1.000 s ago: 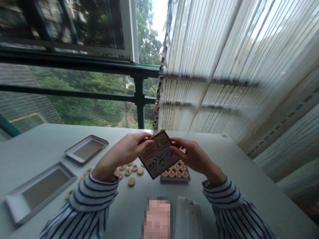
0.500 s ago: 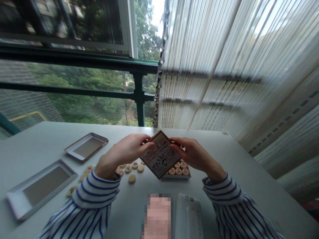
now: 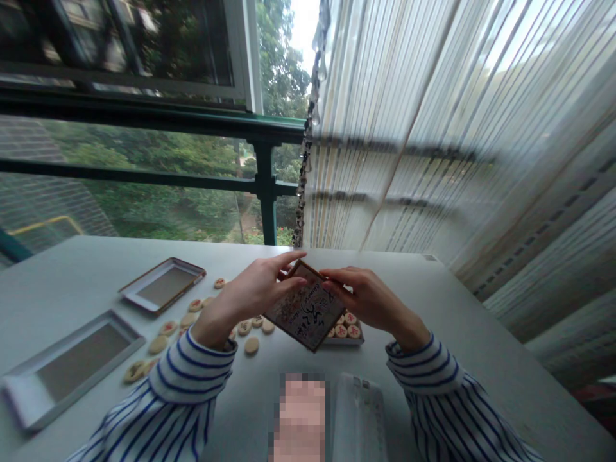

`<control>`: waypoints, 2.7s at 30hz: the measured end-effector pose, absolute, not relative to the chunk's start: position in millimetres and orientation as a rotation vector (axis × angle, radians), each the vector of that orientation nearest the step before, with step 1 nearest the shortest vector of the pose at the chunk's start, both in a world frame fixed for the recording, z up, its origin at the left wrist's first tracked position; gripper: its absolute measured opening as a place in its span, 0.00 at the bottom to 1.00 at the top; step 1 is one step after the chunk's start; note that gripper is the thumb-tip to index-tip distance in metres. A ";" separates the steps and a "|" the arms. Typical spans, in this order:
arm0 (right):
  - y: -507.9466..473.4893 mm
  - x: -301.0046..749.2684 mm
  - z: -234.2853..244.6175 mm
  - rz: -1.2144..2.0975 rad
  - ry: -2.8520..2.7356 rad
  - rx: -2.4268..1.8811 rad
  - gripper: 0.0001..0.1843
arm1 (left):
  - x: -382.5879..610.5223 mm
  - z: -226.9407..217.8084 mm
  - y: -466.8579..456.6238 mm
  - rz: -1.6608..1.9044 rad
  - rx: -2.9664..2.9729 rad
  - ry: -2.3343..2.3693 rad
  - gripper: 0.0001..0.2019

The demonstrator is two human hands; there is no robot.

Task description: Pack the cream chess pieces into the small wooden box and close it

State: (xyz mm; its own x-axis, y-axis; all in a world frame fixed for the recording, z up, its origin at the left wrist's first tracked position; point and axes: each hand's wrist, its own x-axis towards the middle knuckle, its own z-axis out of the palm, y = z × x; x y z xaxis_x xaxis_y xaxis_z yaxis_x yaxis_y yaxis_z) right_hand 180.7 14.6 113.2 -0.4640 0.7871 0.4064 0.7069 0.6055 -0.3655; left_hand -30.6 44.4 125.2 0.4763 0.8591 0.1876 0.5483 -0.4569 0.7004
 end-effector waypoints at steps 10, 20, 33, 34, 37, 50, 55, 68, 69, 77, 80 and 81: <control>19.2 182.5 112.1 0.268 -2.247 -1.191 0.15 | -34.7 120.9 52.7 0.710 2.218 1.085 0.17; 26.3 192.8 111.9 0.493 -2.017 -1.160 0.17 | -48.0 128.8 56.6 0.794 2.013 1.069 0.16; 32.2 193.2 106.5 0.975 -1.720 -0.988 0.18 | -50.2 128.4 57.8 0.798 1.965 1.119 0.16; 32.1 193.2 106.4 0.990 -1.731 -0.979 0.18 | -50.5 128.2 58.1 0.808 1.961 1.133 0.16; 32.2 193.4 105.5 1.011 -1.739 -0.983 0.18 | -52.3 126.2 60.7 0.842 1.951 1.159 0.17; 33.3 194.8 104.9 1.004 -1.754 -0.986 0.19 | -54.5 129.5 56.4 0.748 2.005 1.232 0.18; 32.0 194.9 106.0 0.959 -1.790 -1.014 0.18 | -55.9 131.4 54.4 0.696 2.091 1.257 0.16; 28.6 193.8 107.1 0.924 -1.884 -1.035 0.18 | -54.2 129.9 60.9 0.875 2.205 1.272 0.19; 27.1 192.6 108.3 0.888 -1.908 -1.044 0.17 | -53.1 130.3 59.7 0.898 2.217 1.245 0.19; 16.3 183.7 117.5 0.587 -2.092 -1.098 0.16 | -38.6 132.3 46.3 1.129 2.320 1.002 0.17; 13.4 182.2 120.9 0.566 -2.125 -1.093 0.16 | -35.2 131.6 44.9 1.156 2.298 0.962 0.18; 12.7 181.9 121.9 0.558 -2.132 -1.096 0.16 | -34.7 131.5 44.7 1.149 2.290 0.964 0.19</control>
State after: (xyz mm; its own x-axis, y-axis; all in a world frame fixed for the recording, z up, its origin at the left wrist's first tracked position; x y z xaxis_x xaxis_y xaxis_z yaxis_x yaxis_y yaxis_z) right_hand 181.9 12.7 121.9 -0.4251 0.8280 0.3656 0.5431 0.5565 -0.6288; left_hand -34.7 44.7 131.5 0.4238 0.7306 0.5354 0.4002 -0.6813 0.6129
